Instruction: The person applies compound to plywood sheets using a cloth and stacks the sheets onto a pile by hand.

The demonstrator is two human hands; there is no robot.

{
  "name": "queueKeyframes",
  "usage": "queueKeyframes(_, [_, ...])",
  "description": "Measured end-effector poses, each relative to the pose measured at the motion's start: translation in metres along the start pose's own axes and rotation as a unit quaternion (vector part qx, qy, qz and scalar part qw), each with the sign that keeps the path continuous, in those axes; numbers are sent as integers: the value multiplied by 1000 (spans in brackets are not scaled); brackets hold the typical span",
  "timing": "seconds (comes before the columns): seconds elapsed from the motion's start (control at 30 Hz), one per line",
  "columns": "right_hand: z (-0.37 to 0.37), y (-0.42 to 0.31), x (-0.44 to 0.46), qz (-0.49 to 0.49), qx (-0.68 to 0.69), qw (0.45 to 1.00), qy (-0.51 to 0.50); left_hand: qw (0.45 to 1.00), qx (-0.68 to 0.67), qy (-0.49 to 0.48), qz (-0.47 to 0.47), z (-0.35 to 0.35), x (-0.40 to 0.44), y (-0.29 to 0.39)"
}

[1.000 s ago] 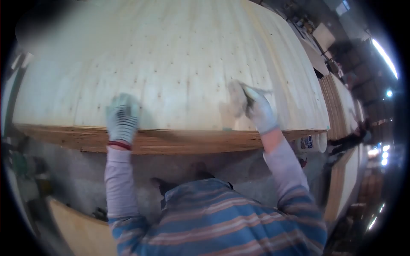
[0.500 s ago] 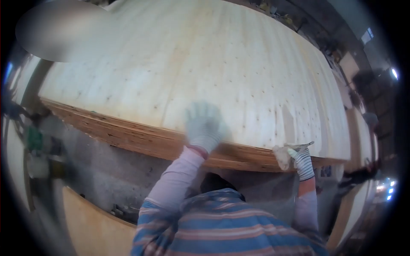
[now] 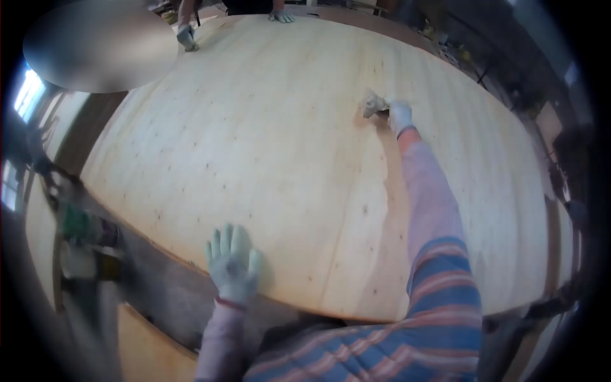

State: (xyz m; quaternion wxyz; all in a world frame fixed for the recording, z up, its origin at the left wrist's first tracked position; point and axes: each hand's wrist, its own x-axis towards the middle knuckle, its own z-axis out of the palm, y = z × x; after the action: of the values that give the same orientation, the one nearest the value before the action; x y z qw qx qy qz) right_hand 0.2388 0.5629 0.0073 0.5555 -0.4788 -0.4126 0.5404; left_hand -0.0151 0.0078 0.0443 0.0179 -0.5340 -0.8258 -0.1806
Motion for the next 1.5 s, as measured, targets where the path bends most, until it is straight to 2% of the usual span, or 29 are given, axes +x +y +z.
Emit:
queueKeyframes(0.03, [4,-7,26,-145,-332,931,51,1000,-10,-13,-6,-2,2,0])
queueKeyframes(0.07, [12,-19,46,-270,-620,731,90,1000,-9,-8,-3,0,6,0])
queueKeyframes(0.13, [38,-36,64,-184,-581,785,-110,1000,-8,-12,1,4,8,-4])
queueKeyframes(0.2, [63,-55,39,-77,-578,785,-210,1000,-13,-14,-1,5,7,-4])
queueKeyframes(0.3, [45,-57,-59,-136,-498,801,-303,999,4,-37,-3,-1,14,1])
queueKeyframes(0.37, [23,-46,-127,-152,-588,738,-295,999,7,-52,16,-5,11,-2])
queueKeyframes(0.43, [-1,-44,-239,-68,-433,834,-334,998,-12,-44,50,-1,4,-8])
queueKeyframes(0.5, [-28,-25,-342,11,-280,909,-308,987,-108,-34,117,-1,-1,-20])
queueKeyframes(0.57, [-15,-55,-463,-137,-406,861,-274,959,-231,-8,166,0,-7,-41])
queueKeyframes(0.63, [-23,-43,-536,-185,-540,788,-230,904,-377,25,202,-3,-10,-71])
queueKeyframes(0.73, [3,-34,-605,-276,-565,760,-162,933,-295,83,191,10,31,-156])
queueKeyframes(0.77, [7,-35,-611,-159,-484,852,-121,974,-161,54,150,0,54,-192])
queueKeyframes(0.8, [8,-35,-612,-39,-385,919,-76,994,-23,26,106,-14,80,-226])
queueKeyframes(0.83, [12,-34,-610,81,-271,959,-30,997,47,-15,60,-30,101,-253])
queueKeyframes(0.87, [23,-35,-598,-34,-217,976,-5,992,115,-56,10,-39,116,-277])
queueKeyframes(0.9, [26,-37,-581,-17,-102,995,5,993,112,-26,29,-34,124,-302])
queueKeyframes(0.97, [24,-44,-527,17,125,992,15,993,100,33,59,-17,125,-339])
queueKeyframes(1.03, [-2,-21,-443,-55,65,996,-8,993,94,35,54,-18,124,-338])
queueKeyframes(1.07, [-19,-9,-390,-59,-253,960,107,993,95,36,54,-20,125,-336])
queueKeyframes(1.1, [-32,-2,-350,-54,-540,813,212,993,95,38,55,-21,125,-336])
queueKeyframes(1.17, [13,-49,-338,-110,-594,788,120,993,97,37,57,-20,125,-335])
queueKeyframes(1.27, [16,-52,-331,-19,-537,836,-107,994,76,47,59,-17,127,-333])
queueKeyframes(1.33, [24,-52,-402,10,-482,871,-97,994,73,47,61,-17,126,-335])
queueKeyframes(1.4, [48,-57,-489,47,-367,920,-127,992,87,61,67,-15,128,-335])
queueKeyframes(1.43, [50,-43,-528,49,-247,962,-104,993,75,63,64,-20,127,-332])
queueKeyframes(1.47, [64,-40,-561,-16,-400,909,-117,994,58,66,61,-23,125,-326])
queueKeyframes(1.5, [80,-39,-587,-82,-543,827,-124,994,55,69,64,-22,122,-322])
